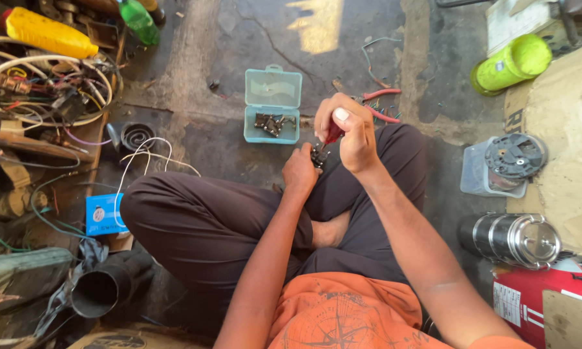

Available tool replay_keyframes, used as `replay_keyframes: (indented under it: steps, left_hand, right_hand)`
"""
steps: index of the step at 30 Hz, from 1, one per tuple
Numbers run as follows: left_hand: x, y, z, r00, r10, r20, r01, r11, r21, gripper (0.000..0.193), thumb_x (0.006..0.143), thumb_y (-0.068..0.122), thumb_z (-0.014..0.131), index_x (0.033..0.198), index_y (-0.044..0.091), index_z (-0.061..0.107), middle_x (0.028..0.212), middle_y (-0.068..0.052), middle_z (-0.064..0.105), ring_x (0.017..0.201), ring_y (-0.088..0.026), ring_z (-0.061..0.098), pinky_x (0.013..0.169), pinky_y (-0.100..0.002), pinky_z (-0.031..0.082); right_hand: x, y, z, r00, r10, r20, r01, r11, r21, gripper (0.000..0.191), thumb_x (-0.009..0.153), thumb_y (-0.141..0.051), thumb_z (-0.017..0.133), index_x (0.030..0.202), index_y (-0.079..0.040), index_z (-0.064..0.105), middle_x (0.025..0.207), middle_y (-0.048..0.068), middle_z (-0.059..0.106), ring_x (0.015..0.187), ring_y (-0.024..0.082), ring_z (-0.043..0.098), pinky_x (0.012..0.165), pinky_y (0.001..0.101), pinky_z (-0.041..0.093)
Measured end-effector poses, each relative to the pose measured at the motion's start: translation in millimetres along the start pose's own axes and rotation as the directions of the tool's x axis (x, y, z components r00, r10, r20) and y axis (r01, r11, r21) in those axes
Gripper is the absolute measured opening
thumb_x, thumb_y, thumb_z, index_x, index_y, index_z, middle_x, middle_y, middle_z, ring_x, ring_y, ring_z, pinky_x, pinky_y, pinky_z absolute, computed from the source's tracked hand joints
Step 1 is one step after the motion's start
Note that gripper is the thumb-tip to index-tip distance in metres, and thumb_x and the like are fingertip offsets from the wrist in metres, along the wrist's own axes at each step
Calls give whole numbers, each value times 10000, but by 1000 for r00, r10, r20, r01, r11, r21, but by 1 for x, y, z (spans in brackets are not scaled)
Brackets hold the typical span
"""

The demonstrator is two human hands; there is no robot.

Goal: The person sits on the floor and uses a red-handled screwdriver to tighten screws on a small black electrical component held in their left hand. They repeatedly adjust the component and apply the screwdriver to different screw terminals.

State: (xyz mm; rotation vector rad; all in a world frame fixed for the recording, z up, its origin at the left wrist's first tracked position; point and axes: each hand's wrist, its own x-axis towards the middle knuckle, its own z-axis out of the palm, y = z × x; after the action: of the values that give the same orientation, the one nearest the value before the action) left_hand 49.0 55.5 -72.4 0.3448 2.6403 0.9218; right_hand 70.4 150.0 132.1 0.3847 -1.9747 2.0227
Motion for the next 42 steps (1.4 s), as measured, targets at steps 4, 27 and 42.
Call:
replay_keyframes:
  steps: [4,27,42]
  left_hand:
    - [3,0,0,1000,-13,-10,12,1000,-20,649,677,231,933,1214,163,574,1107,-133,666,1053,-389,671,843,-517,551]
    - [-1,5,-7,999,-25,-45,22,998,-56,624,663,221,927,1191,175,597,1100,-104,666,1043,-366,673,836,-506,547]
    - [-3,8,-13,999,-37,-13,36,998,-44,621,684,225,922,1213,182,599,1129,-107,664,1061,-369,672,857,-506,553]
  right_hand:
    - [5,5,-17,925,53,377,-160,952,259,430,1018,-331,477,739,-11,545,649,105,530,574,139,460,573,265,371]
    - [-15,-7,8,962,-15,-272,-11,995,-96,295,1104,-260,436,1026,-1,556,900,121,605,808,160,588,730,293,477]
    - [-3,-2,9,967,-121,-224,122,992,-6,230,1077,-255,471,1033,-30,487,813,85,581,681,132,539,650,259,444]
